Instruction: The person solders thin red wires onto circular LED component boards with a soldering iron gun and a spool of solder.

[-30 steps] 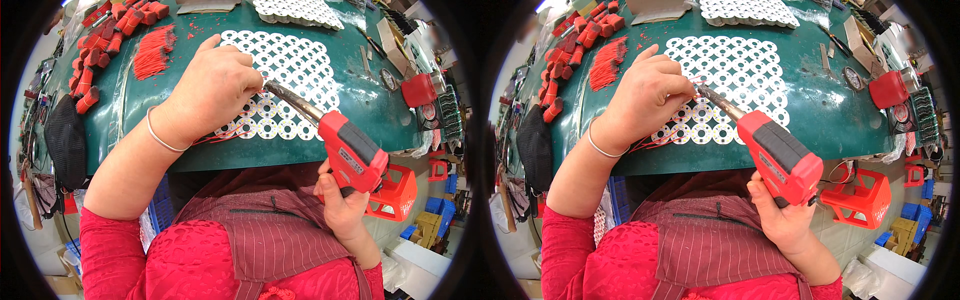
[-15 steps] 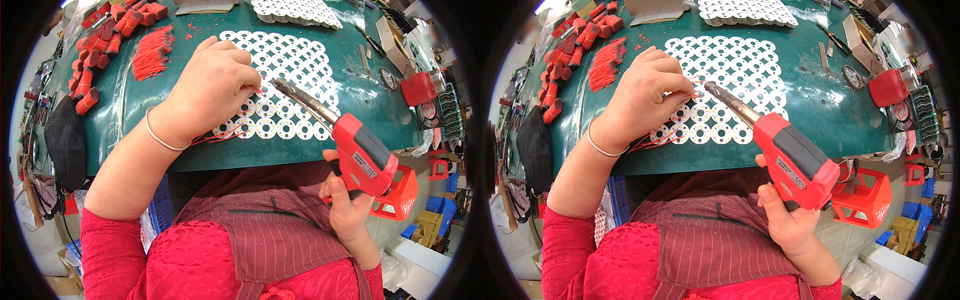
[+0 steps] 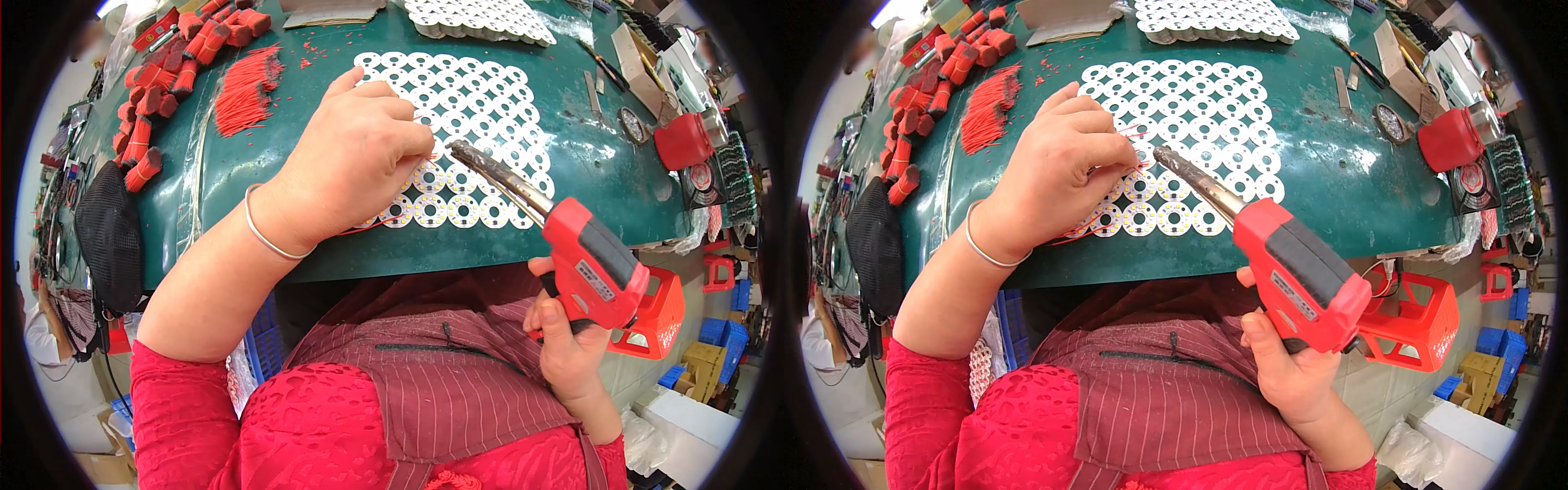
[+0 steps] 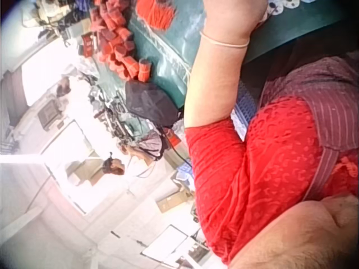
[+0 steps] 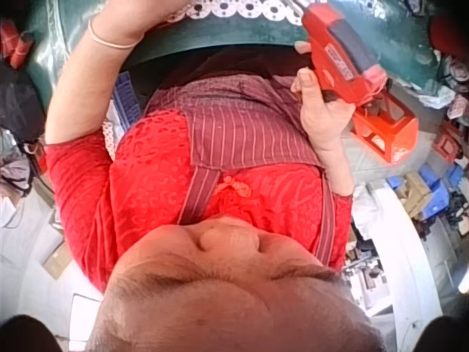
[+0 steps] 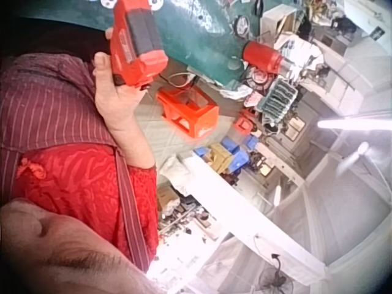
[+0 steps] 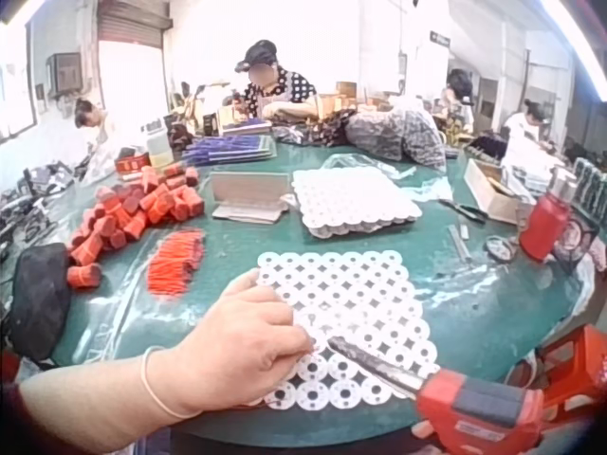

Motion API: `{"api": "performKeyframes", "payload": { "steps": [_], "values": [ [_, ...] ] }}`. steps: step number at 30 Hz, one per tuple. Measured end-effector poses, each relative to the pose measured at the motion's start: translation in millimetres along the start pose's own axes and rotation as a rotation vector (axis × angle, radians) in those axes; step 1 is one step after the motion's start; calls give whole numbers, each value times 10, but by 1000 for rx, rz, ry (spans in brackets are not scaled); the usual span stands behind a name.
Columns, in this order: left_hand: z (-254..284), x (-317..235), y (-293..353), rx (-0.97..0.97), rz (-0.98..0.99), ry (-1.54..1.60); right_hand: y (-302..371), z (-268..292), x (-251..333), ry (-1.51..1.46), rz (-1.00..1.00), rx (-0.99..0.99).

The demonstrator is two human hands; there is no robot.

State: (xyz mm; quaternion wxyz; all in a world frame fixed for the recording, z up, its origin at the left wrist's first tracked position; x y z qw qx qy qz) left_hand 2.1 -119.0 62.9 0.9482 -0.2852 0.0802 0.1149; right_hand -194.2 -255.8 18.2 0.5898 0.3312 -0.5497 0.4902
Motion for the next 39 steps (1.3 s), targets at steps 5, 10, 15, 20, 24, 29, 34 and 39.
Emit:
{"api": "performKeyframes", "payload": {
  "steps": [5,10,15,20,24,29,34,39],
  "values": [
    [-12,9,11,21,20,-29,68,28,-76,47,-12,27],
    [-17,14,10,34,21,-46,71,32,-99,-40,-11,-23],
    [-18,22,18,44,25,-52,-9,-38,-5,-100,4,-24],
    [-27,27,19,43,27,-48,-16,-36,-36,-57,-22,-34],
    [-12,17,19,32,24,-41,40,3,-115,-14,-26,-20],
    [-19,21,15,33,18,-35,-1,-14,-56,-31,-13,-32],
    [-21,26,17,22,19,-33,-23,-13,19,-69,20,-21],
    [-13,20,10,25,16,-35,-7,-31,-17,-53,9,-3]
  ]
}}
Point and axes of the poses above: each hand's wrist, its own y-axis away from the middle knuckle, its own z-axis out of the back of the hand, x = y × z, the point moved 9 cm from there along -y, towards the middle knuckle, and after that the axes turned 4 degrees about x, right-handed, at the moved point
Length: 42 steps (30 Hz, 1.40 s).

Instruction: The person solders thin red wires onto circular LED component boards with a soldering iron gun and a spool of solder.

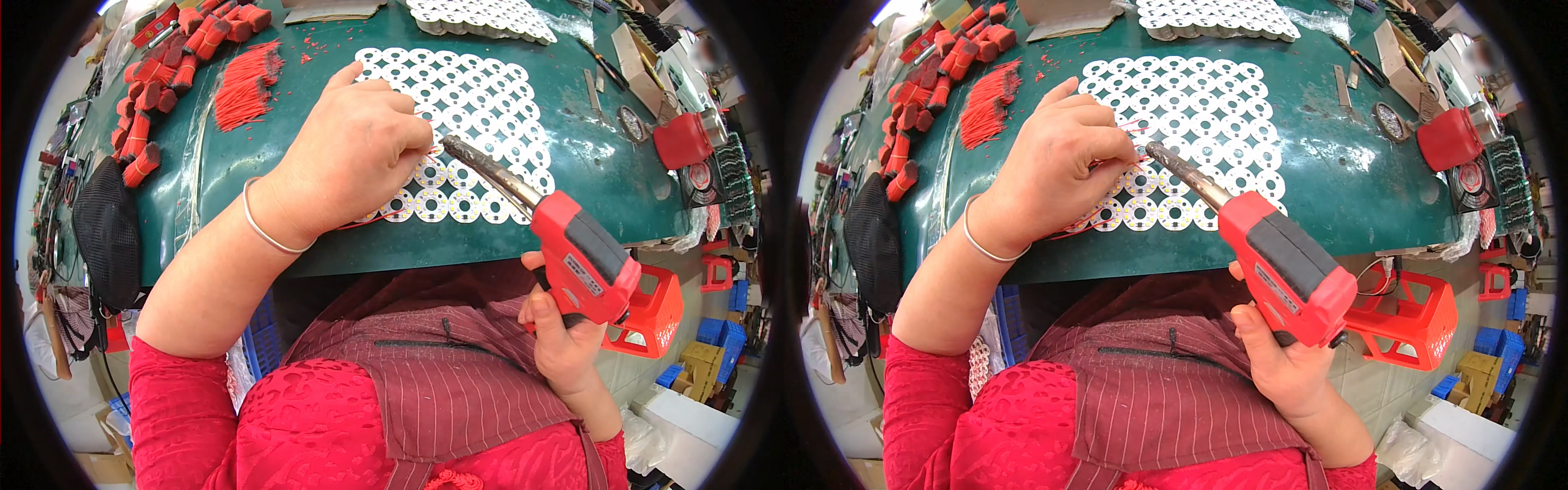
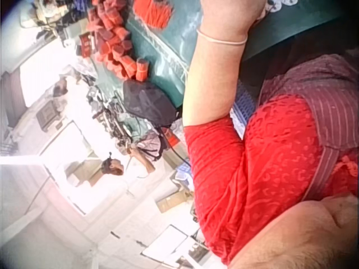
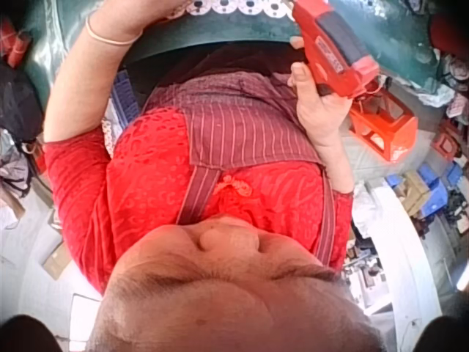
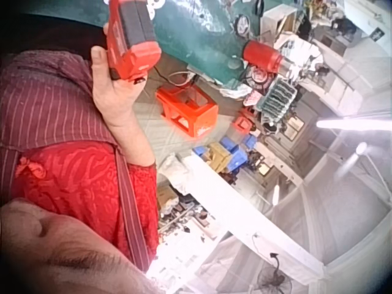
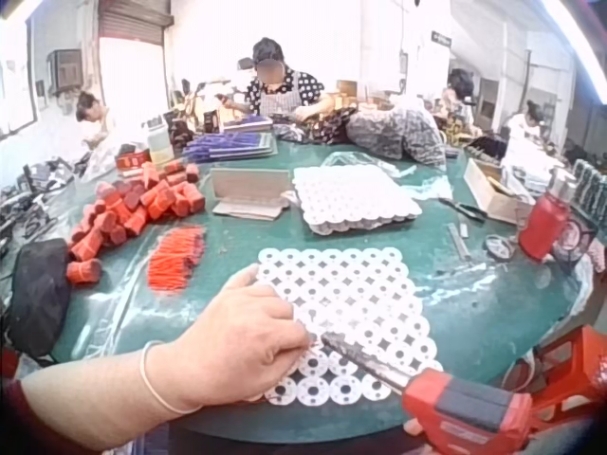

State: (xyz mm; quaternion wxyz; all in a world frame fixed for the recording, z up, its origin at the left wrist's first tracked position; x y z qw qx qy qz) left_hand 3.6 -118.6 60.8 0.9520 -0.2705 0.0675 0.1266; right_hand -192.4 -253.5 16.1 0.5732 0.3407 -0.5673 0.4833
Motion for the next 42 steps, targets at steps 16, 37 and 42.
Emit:
{"api": "performKeyframes", "payload": {
  "steps": [16,37,42],
  "values": [
    [-11,4,5,2,2,10,23,25,-30,-12,0,-48],
    [115,-58,-18,-8,-32,41,75,26,25,35,-10,-24],
    [44,-65,18,60,-26,29,142,40,13,1,-14,10]
  ]
}}
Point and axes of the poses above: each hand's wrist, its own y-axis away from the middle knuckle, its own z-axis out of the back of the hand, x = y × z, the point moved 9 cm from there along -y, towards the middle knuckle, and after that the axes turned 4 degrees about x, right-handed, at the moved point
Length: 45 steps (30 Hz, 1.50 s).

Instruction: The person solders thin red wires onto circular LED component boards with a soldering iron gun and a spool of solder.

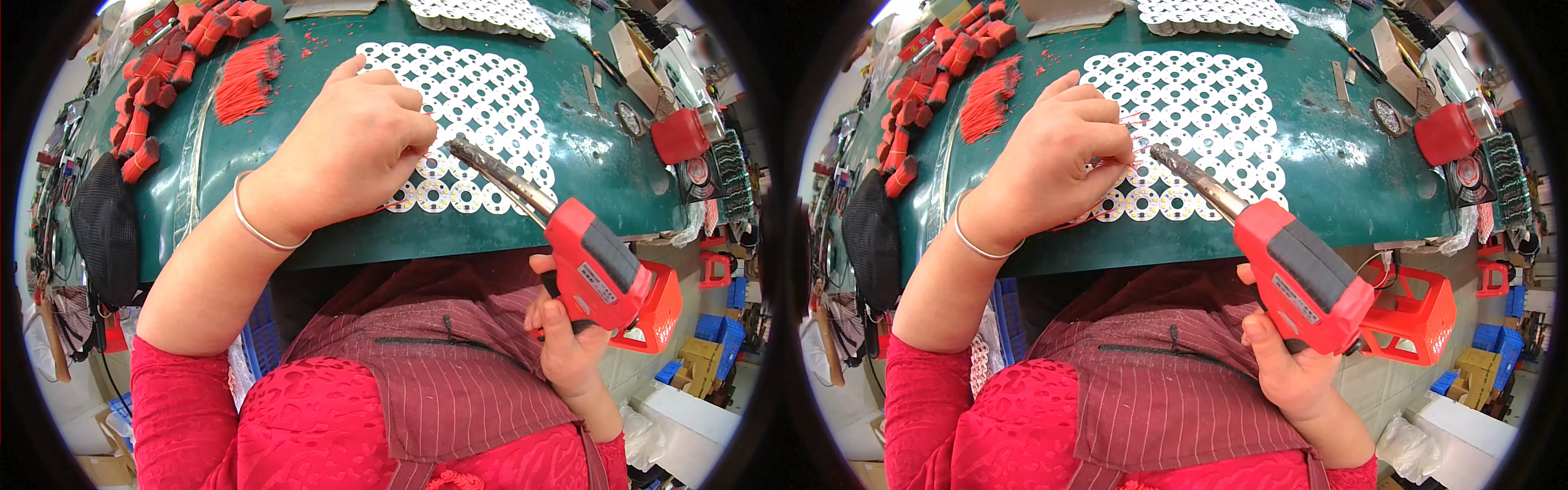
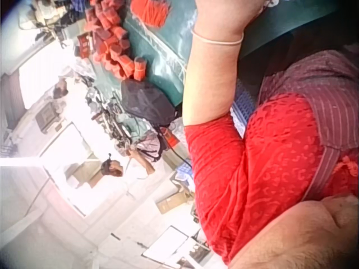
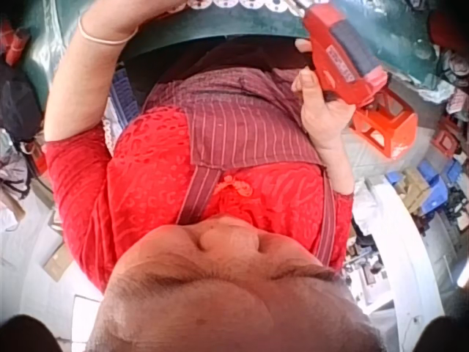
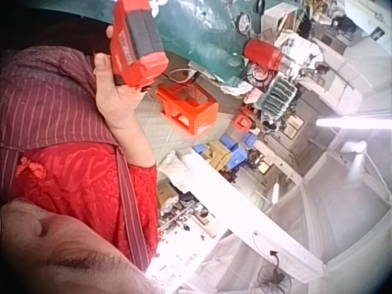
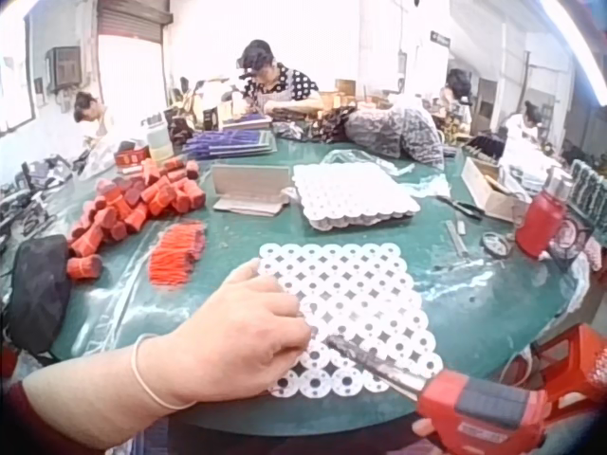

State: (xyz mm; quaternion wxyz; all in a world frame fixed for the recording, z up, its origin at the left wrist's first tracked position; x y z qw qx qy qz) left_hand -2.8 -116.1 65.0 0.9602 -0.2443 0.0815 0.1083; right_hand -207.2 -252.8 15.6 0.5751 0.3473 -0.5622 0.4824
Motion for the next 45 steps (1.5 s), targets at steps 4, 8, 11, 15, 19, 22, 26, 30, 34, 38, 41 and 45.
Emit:
{"api": "performKeyframes", "payload": {
  "steps": [4,8,11,15,19,22,26,30,34,38,41,45],
  "values": [
    [-29,5,10,21,-1,-18,6,-31,4,-1,-24,5],
    [-42,-15,13,48,-27,-32,36,-24,-10,-5,-23,-31],
    [-37,-4,14,35,-22,-23,52,-9,-9,7,-22,-54],
    [-26,-5,22,54,-18,-21,66,-14,-34,52,-19,8],
    [-43,-2,19,76,-15,-20,57,-39,-41,58,-29,37],
    [-43,0,23,74,-14,-19,19,-74,27,6,-33,-14],
    [-54,6,23,83,-10,-19,-12,-84,14,-50,-62,-32],
    [-45,4,25,76,-8,-14,11,-66,-8,43,-50,-17],
    [-49,-5,18,94,-6,-17,48,-78,-62,182,26,118],
    [-54,1,18,79,-9,-6,19,-97,-20,81,1,50],
    [-69,17,16,100,2,9,3,-48,-11,-36,-21,-6],
    [-39,7,36,90,-3,0,3,-17,-10,-11,-17,6]
  ]
}}
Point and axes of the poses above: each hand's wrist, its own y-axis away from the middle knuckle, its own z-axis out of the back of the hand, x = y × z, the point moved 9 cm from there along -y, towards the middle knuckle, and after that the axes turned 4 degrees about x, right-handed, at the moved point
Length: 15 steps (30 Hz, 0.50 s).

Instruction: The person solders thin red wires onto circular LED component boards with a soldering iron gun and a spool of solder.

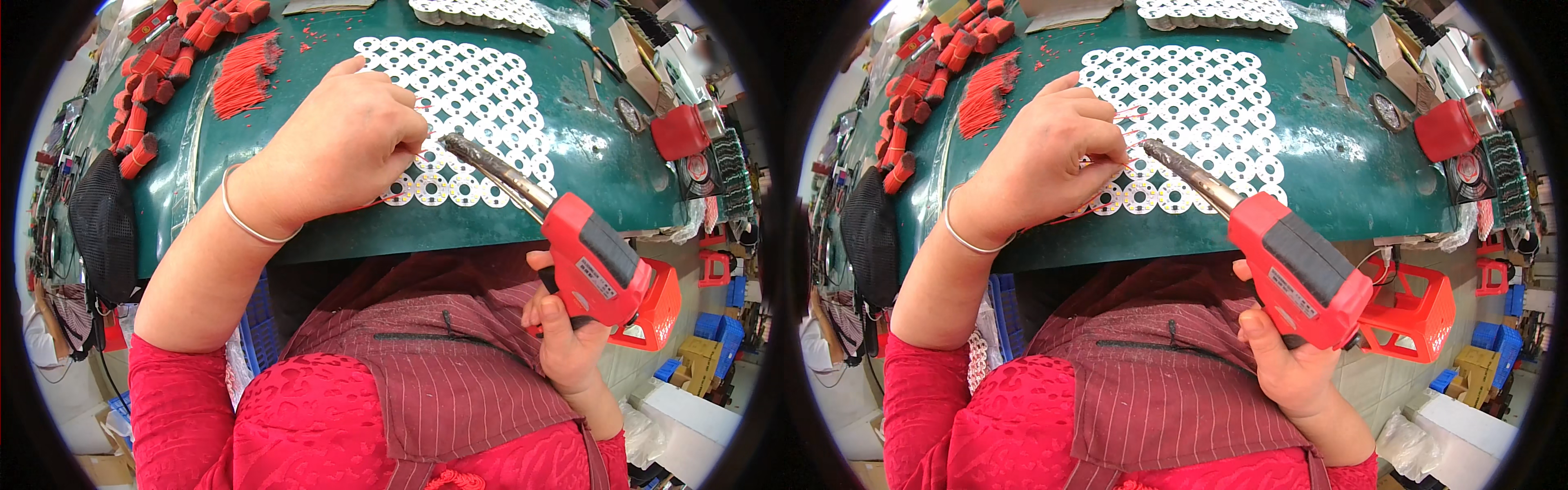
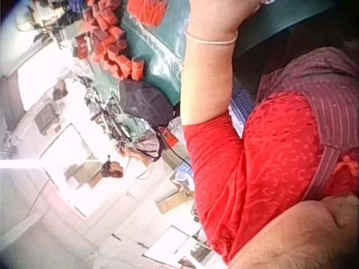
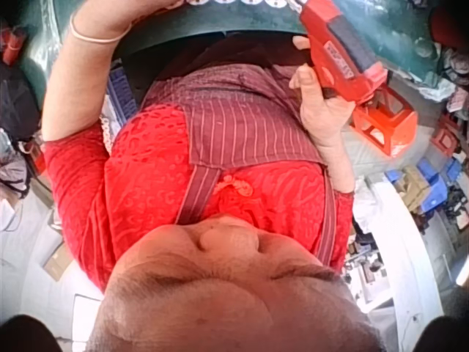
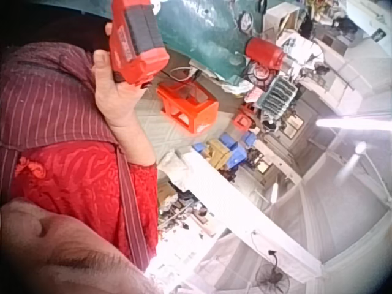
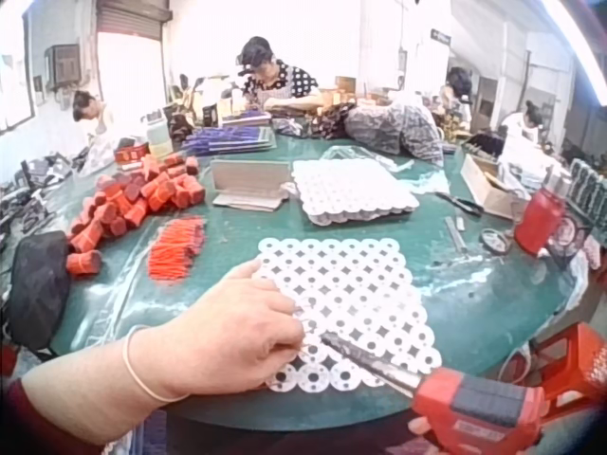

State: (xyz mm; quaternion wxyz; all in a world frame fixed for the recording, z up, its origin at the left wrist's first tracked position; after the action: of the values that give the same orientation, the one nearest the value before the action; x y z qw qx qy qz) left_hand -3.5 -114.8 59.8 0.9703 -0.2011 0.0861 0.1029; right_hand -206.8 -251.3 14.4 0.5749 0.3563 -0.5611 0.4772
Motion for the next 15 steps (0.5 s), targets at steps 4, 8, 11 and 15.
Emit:
{"api": "performKeyframes", "payload": {
  "steps": [4,8,11,15],
  "values": [
    [-22,18,-17,21,1,22,20,42,-15,-26,-17,-23],
    [20,24,10,19,13,70,53,75,-11,-49,-6,-25],
    [114,-21,8,-60,12,58,87,76,-5,-48,-22,-51],
    [166,-136,123,-134,72,-3,124,88,18,-21,-50,-54]
  ]
}}
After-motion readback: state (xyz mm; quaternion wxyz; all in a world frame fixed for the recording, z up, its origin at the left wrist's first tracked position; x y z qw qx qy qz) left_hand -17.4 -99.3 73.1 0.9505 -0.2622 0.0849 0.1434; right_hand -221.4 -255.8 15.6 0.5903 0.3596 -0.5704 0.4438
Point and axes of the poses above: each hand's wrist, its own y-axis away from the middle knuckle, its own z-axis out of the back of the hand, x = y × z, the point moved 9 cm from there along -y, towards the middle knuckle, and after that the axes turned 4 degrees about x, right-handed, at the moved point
